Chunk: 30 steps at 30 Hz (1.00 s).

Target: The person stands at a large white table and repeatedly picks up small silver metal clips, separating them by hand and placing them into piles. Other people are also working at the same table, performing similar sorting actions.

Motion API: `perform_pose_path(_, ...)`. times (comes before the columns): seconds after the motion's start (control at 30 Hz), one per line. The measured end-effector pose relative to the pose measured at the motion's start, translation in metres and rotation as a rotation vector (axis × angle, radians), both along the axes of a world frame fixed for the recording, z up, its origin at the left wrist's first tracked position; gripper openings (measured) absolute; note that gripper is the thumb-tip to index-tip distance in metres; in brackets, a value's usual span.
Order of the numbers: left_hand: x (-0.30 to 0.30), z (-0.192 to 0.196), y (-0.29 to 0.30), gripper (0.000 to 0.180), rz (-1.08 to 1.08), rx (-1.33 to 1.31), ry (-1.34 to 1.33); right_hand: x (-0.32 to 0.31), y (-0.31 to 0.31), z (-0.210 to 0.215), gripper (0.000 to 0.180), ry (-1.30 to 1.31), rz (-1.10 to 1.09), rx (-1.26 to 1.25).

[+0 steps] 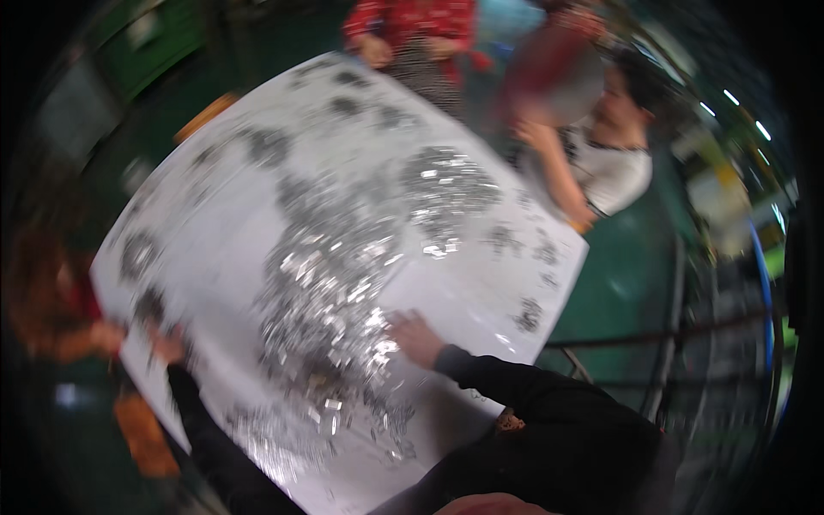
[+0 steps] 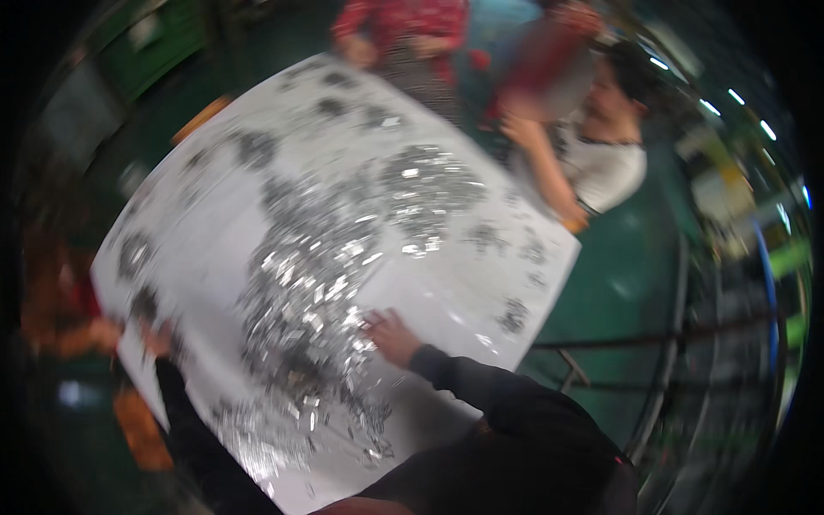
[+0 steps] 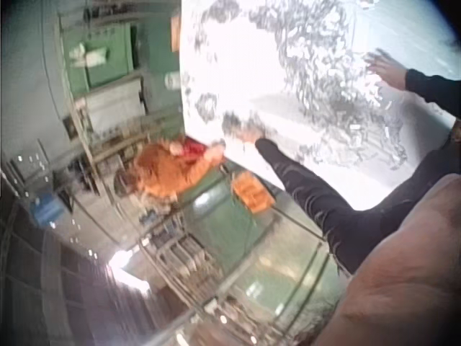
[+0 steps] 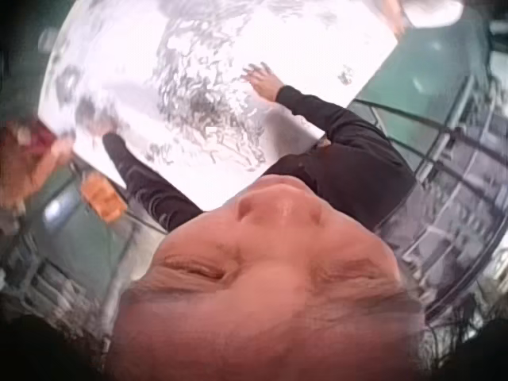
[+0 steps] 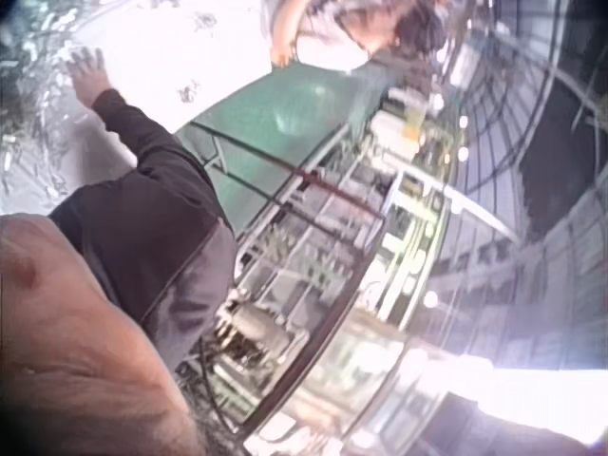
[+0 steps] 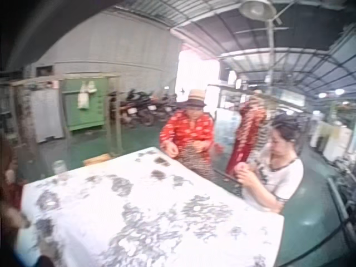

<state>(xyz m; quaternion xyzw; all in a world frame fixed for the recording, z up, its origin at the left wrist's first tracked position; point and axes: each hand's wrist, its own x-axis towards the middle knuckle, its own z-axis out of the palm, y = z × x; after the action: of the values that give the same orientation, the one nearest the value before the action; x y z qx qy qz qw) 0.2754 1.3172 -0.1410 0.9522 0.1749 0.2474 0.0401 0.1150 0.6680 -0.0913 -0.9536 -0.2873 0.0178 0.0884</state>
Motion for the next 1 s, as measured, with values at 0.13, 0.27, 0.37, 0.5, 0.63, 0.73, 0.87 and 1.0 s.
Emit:
perform_pose_path(0.13, 0.052, 0.013, 0.049, 0.098, 0.407, -0.026, 0.452, 0.003, 0.004, 0.002, 0.041, 0.078, -0.023, 0.066)
perform_pose_path(0.27, 0.079, 0.011, 0.072, 0.087, 0.457, -0.037, 0.464, 0.003, 0.004, 0.002, 0.04, 0.053, -0.021, 0.125)
perform_pose_path(0.37, 0.092, -0.005, 0.082, 0.087, 0.541, -0.113, 0.501, 0.003, 0.003, 0.002, 0.041, 0.046, -0.015, 0.139)
perform_pose_path(0.5, 0.099, -0.014, 0.089, 0.08, 0.504, -0.07, 0.568, 0.002, 0.002, 0.002, 0.043, 0.057, -0.025, 0.198)
perform_pose_path(0.63, 0.091, -0.001, 0.088, 0.063, 0.211, -0.375, -0.077, 0.002, 0.002, 0.003, 0.046, 0.096, -0.031, 0.246)
perform_pose_path(0.73, 0.086, 0.022, 0.08, 0.048, 0.1, -0.655, -0.576, 0.002, 0.0, 0.002, 0.047, 0.091, -0.027, 0.281)
perform_pose_path(0.87, 0.066, 0.057, 0.069, 0.037, 0.111, -0.616, -0.545, -0.001, 0.002, 0.001, 0.045, 0.067, -0.011, 0.264)
perform_pose_path(1.0, 0.059, 0.088, 0.053, 0.04, -0.052, -0.792, -0.635, -0.002, 0.003, 0.0, 0.043, 0.022, -0.001, 0.247)
